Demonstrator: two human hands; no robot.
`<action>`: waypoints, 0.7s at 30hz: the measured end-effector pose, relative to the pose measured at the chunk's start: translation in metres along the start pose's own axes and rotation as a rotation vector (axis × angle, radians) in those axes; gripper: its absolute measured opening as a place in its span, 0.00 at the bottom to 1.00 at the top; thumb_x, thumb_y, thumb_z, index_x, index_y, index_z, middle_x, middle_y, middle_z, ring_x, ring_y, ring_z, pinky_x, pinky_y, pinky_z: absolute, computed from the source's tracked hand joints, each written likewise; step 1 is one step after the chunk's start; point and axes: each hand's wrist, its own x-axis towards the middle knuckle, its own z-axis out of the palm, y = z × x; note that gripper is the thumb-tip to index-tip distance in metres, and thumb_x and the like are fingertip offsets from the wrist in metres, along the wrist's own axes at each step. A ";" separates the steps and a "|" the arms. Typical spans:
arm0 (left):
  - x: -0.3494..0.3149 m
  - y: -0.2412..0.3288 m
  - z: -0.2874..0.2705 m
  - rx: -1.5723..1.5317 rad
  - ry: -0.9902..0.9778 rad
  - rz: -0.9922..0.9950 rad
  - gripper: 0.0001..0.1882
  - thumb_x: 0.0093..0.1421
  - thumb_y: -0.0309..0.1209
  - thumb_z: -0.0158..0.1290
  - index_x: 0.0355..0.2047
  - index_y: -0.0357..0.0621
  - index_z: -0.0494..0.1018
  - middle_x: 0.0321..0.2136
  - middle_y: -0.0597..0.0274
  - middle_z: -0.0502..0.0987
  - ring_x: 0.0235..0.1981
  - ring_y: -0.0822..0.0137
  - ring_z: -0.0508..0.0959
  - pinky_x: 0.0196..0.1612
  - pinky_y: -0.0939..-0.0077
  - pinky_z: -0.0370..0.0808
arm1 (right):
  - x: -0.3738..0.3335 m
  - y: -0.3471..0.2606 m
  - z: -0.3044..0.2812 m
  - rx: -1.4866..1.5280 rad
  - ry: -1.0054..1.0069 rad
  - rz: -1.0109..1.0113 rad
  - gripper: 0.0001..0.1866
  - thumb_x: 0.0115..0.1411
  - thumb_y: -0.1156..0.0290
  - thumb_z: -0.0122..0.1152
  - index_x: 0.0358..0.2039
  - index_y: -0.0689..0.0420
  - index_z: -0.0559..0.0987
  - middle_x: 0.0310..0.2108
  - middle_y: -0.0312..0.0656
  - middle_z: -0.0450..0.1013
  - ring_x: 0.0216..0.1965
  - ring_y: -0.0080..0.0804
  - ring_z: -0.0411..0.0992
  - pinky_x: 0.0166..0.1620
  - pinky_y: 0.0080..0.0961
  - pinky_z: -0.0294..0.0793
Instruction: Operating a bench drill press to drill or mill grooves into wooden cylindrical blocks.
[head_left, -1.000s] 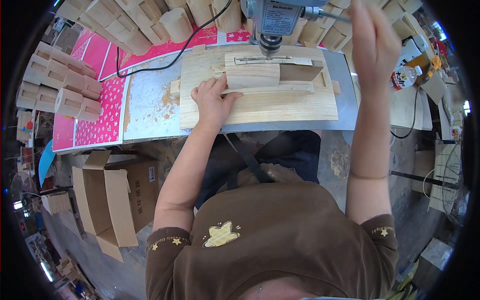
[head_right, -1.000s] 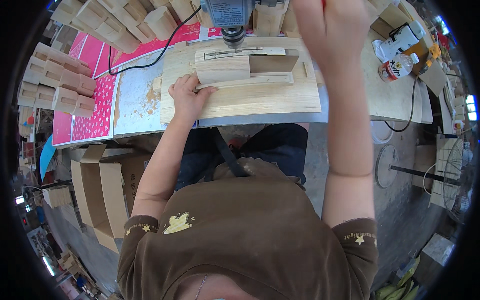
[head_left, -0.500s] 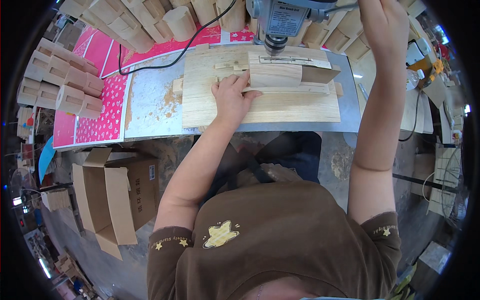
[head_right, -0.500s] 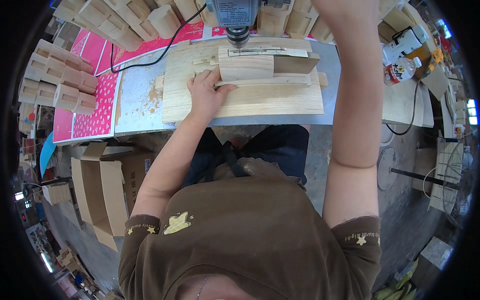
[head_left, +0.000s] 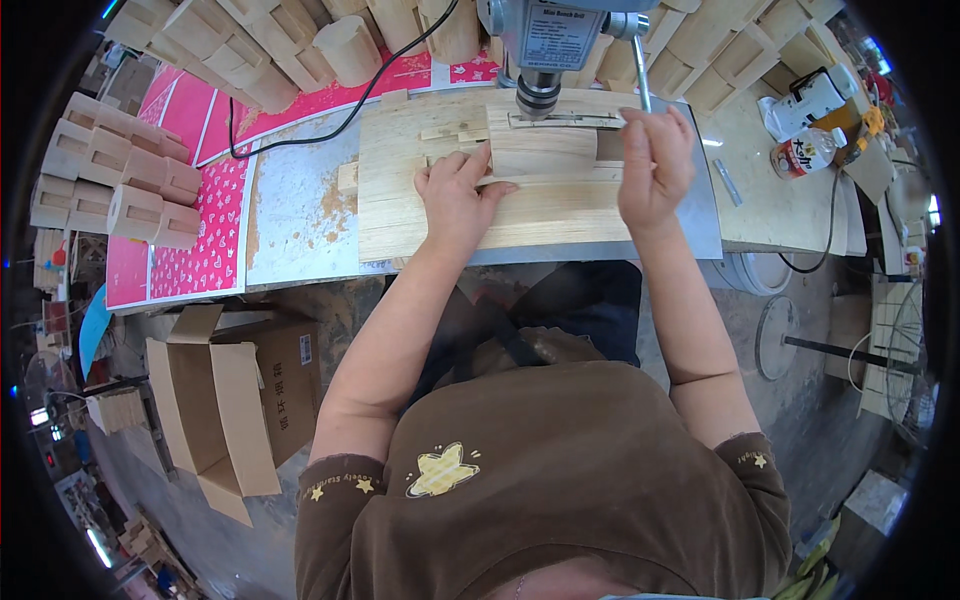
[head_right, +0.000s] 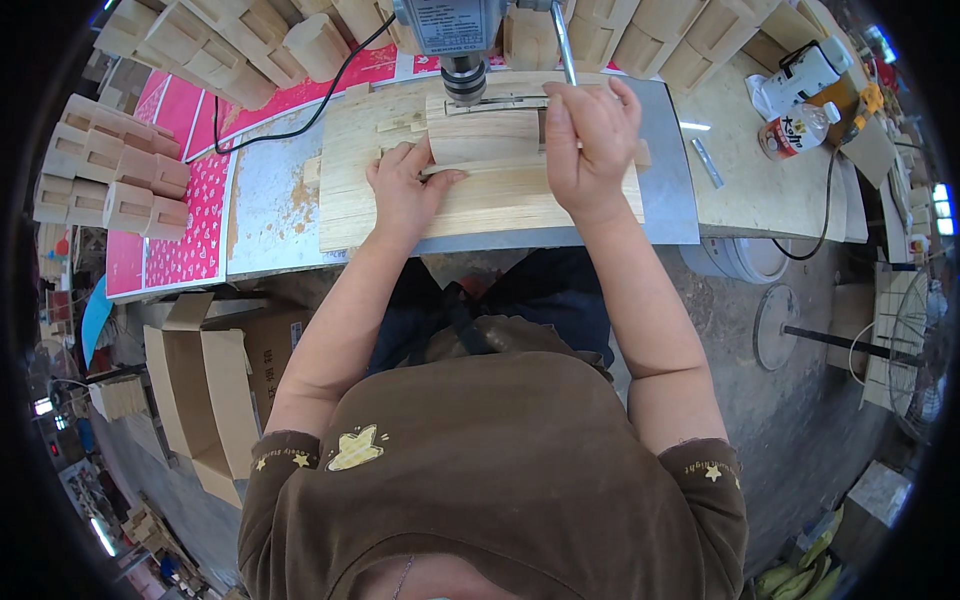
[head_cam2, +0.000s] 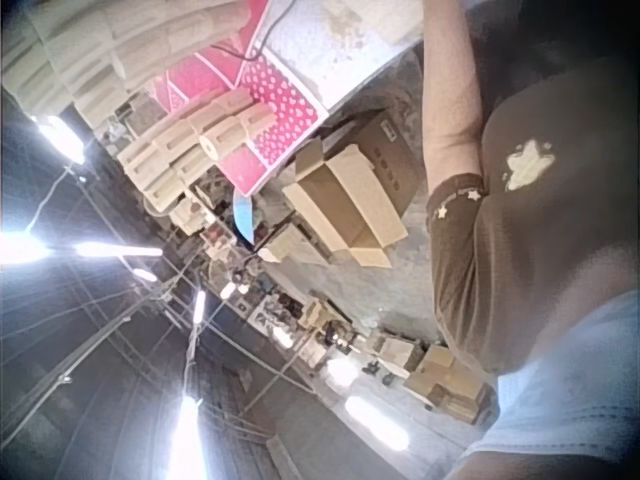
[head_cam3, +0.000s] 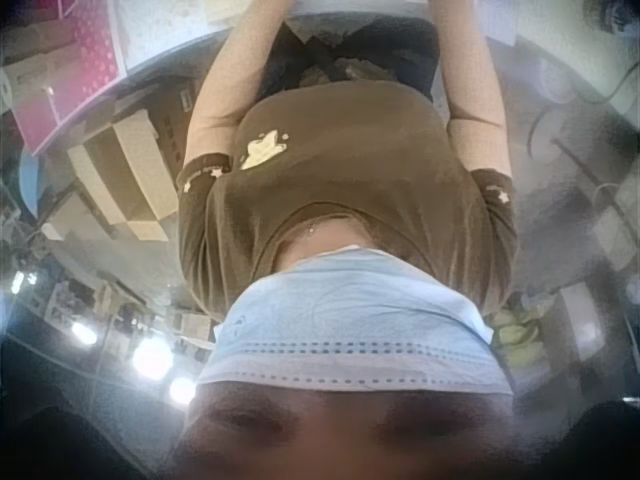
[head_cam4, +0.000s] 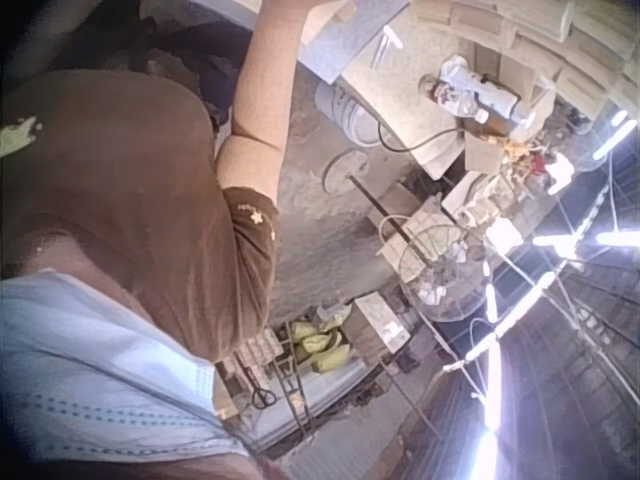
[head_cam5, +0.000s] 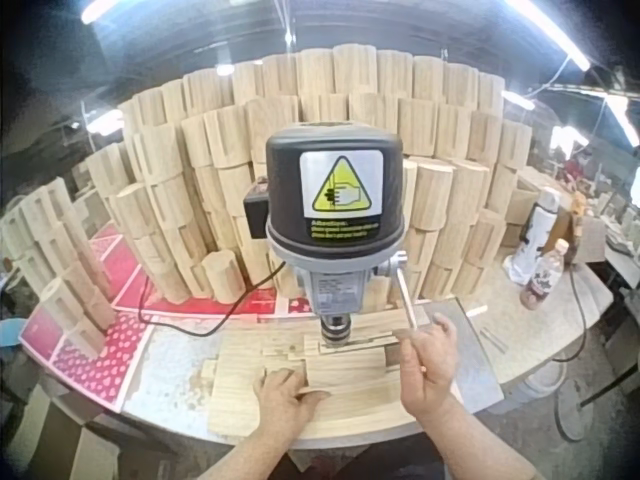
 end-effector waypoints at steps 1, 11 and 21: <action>0.000 -0.001 0.001 -0.002 -0.002 0.001 0.29 0.42 0.41 0.65 0.46 0.50 0.75 0.23 0.69 0.73 0.32 0.67 0.71 0.44 0.67 0.56 | -0.003 0.004 0.005 0.014 0.006 0.004 0.06 0.56 0.76 0.54 0.33 0.58 0.77 0.19 0.34 0.68 0.25 0.29 0.68 0.50 0.33 0.60; -0.003 -0.003 -0.002 0.014 -0.019 -0.038 0.29 0.40 0.41 0.65 0.44 0.46 0.76 0.27 0.67 0.73 0.35 0.64 0.71 0.45 0.64 0.56 | 0.065 -0.009 -0.030 -0.001 -0.019 -0.060 0.07 0.59 0.72 0.51 0.29 0.61 0.76 0.20 0.40 0.68 0.24 0.33 0.66 0.40 0.28 0.67; 0.016 0.013 -0.006 -0.346 -0.147 -0.286 0.28 0.38 0.39 0.68 0.41 0.46 0.76 0.34 0.64 0.74 0.38 0.66 0.73 0.49 0.63 0.55 | 0.184 0.026 0.008 0.040 -0.125 0.274 0.20 0.65 0.59 0.45 0.28 0.63 0.76 0.22 0.43 0.71 0.25 0.29 0.68 0.32 0.24 0.67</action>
